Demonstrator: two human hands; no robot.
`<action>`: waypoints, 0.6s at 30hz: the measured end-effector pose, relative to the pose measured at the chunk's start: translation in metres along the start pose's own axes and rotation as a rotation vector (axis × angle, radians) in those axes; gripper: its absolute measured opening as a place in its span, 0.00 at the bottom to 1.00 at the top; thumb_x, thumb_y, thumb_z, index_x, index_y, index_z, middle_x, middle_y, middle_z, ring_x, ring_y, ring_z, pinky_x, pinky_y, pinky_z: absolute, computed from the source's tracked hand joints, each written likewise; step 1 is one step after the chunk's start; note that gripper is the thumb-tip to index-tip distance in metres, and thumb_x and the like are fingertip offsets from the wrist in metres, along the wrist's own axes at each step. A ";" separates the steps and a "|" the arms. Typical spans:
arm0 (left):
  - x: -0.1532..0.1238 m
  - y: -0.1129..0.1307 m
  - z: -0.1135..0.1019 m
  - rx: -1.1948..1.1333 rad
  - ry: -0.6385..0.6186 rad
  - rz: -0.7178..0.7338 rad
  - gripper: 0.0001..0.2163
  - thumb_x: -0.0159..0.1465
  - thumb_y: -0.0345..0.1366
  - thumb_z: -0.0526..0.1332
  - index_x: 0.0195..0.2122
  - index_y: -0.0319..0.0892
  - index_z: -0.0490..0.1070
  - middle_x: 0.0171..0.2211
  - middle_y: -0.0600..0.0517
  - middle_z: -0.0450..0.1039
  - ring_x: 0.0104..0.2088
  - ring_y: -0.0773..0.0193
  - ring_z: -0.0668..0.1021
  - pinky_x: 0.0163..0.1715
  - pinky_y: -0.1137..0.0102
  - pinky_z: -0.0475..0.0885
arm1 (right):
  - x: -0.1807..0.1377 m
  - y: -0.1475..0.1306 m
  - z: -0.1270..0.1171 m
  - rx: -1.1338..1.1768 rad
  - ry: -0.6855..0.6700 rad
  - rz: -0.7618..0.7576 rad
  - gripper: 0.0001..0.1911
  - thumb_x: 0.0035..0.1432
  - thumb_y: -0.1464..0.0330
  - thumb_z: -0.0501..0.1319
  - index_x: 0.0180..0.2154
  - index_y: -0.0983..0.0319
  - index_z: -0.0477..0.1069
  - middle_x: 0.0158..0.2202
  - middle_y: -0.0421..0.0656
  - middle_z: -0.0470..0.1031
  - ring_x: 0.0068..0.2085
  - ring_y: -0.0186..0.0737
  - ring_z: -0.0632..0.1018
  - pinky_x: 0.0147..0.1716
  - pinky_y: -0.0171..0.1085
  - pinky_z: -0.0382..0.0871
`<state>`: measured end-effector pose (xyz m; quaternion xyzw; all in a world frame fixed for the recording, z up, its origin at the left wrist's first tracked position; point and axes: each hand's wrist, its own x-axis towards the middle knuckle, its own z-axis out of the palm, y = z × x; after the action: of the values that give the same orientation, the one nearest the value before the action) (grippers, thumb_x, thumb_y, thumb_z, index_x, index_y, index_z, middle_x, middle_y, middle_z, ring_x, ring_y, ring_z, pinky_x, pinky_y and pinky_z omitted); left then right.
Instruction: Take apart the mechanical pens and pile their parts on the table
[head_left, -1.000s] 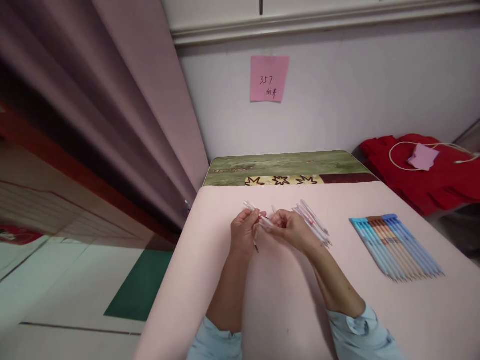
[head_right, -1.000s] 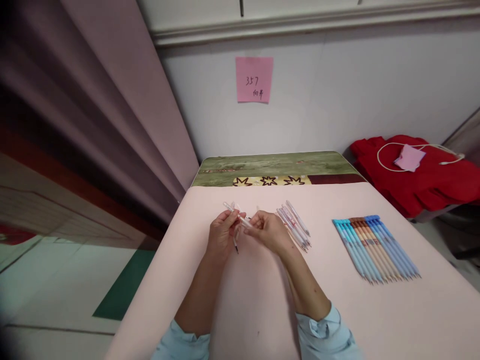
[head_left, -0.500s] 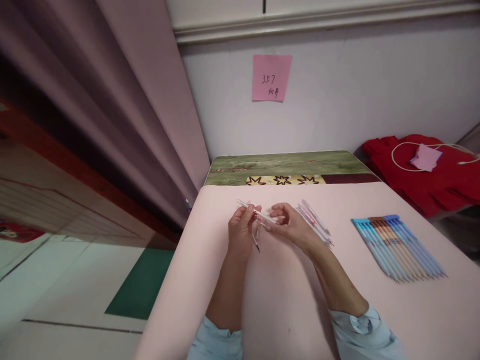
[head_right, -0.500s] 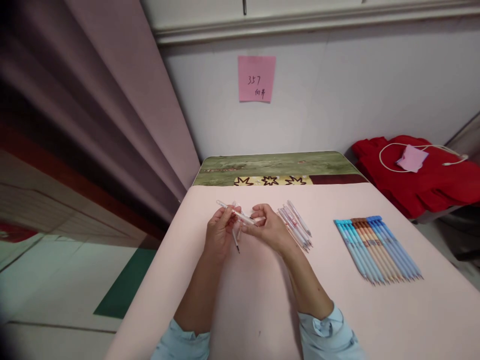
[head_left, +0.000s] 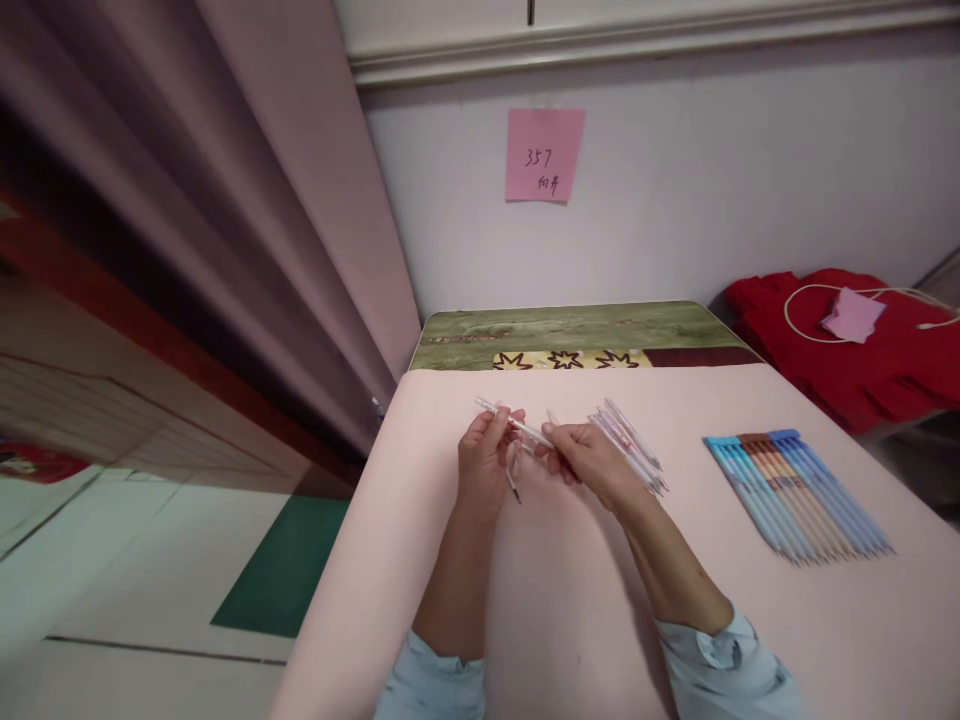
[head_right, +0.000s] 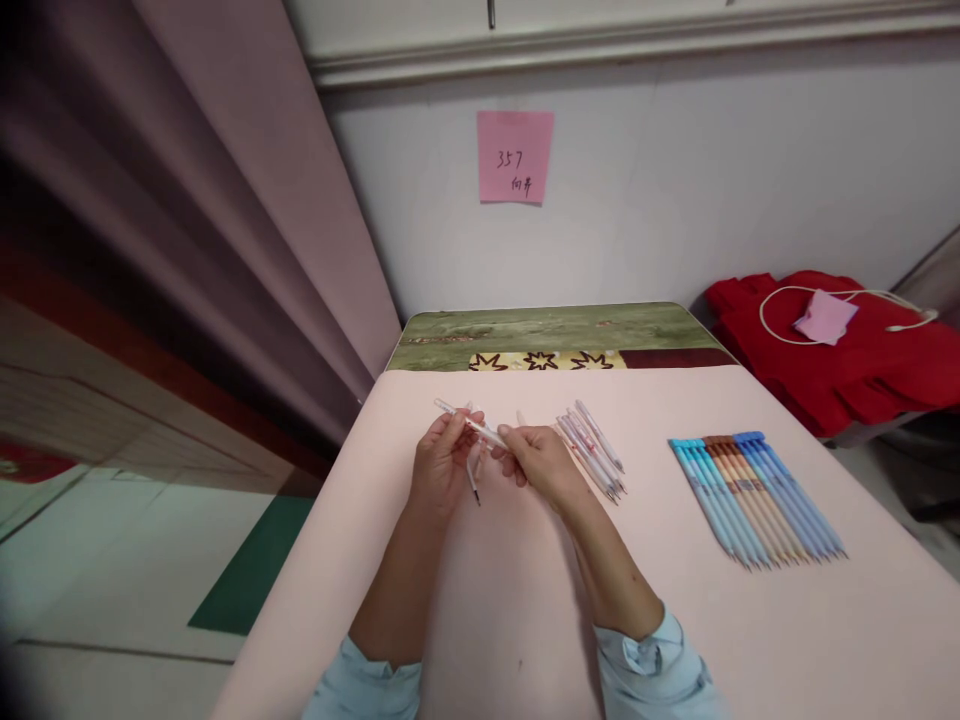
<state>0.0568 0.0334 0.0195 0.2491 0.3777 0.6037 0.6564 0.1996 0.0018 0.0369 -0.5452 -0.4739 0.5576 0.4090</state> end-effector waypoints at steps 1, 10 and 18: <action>0.000 0.000 -0.001 0.000 0.003 -0.004 0.15 0.50 0.40 0.72 0.34 0.37 0.72 0.32 0.49 0.79 0.28 0.69 0.78 0.32 0.73 0.71 | 0.001 0.001 0.000 0.013 0.012 -0.030 0.26 0.50 0.45 0.62 0.26 0.63 0.70 0.18 0.38 0.68 0.18 0.30 0.66 0.20 0.32 0.58; 0.000 -0.004 0.000 -0.071 0.067 -0.056 0.13 0.52 0.38 0.71 0.34 0.37 0.73 0.33 0.48 0.79 0.28 0.70 0.79 0.33 0.74 0.74 | 0.004 0.007 -0.001 -0.051 0.171 -0.142 0.25 0.41 0.50 0.71 0.33 0.60 0.68 0.23 0.35 0.69 0.23 0.31 0.68 0.22 0.31 0.60; -0.002 0.000 0.003 -0.083 0.034 -0.053 0.13 0.53 0.37 0.71 0.35 0.37 0.72 0.33 0.48 0.79 0.31 0.67 0.80 0.34 0.73 0.75 | 0.003 0.006 0.001 -0.015 0.063 -0.014 0.25 0.50 0.46 0.62 0.25 0.62 0.70 0.17 0.37 0.66 0.17 0.31 0.64 0.19 0.32 0.56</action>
<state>0.0596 0.0316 0.0215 0.2014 0.3701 0.6054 0.6753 0.1989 0.0038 0.0306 -0.5624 -0.4687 0.5336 0.4234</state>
